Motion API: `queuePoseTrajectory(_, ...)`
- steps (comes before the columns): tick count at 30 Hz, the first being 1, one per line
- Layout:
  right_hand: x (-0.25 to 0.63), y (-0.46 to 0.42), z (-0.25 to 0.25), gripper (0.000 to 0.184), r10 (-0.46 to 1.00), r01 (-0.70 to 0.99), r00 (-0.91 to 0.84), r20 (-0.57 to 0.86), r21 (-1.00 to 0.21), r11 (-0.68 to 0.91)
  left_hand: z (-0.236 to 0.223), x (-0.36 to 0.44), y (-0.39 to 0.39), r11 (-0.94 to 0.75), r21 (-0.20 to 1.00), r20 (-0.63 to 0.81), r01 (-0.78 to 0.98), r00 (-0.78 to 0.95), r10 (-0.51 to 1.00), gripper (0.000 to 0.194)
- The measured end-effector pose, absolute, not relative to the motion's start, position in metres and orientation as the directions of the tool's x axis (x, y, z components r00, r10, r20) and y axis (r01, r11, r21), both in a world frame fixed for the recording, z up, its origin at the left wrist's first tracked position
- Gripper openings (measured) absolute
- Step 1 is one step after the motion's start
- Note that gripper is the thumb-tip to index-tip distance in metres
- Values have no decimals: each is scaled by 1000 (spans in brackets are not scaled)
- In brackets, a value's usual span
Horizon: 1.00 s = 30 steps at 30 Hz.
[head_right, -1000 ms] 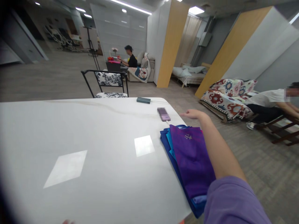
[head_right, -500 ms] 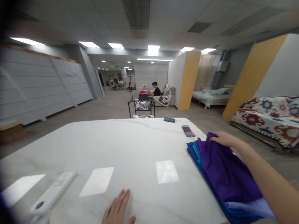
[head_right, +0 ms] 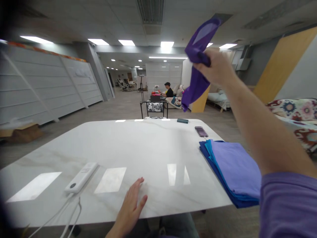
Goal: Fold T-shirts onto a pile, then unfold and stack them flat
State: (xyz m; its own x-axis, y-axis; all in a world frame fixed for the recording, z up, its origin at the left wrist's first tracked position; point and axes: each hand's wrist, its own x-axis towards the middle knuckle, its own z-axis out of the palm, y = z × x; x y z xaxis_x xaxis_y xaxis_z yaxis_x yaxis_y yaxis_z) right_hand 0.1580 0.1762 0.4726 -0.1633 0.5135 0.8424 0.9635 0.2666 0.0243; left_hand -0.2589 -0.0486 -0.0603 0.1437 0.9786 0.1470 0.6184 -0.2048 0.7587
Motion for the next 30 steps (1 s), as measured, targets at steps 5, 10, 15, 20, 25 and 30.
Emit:
queuePoseTrajectory(5,90,112,303,22,742,808,-471,477,-103,580,-63,-268,-54,-211,900,226,381,5,974,63)
queuePoseTrajectory(10,57,11,131,25,537,559,-829,-157,-245,792,-53,-276,-58,-200,932,265,303,-189,946,59)
queuePoseTrajectory(15,68,-34,91,51,392,510,-860,-326,-571,644,-27,-269,-42,-242,780,338,577,-63,939,58)
queuePoseTrajectory(20,72,-2,79,50,761,769,-601,-245,-436,467,-4,-234,-17,-255,514,254,819,138,957,80)
queuePoseTrajectory(25,58,13,36,56,861,867,-471,-193,-280,411,1,-230,-4,-165,463,88,871,140,986,32)
queuePoseTrajectory(30,81,18,22,14,850,851,-498,-168,-285,442,4,-258,-22,-176,412,48,894,172,984,21)
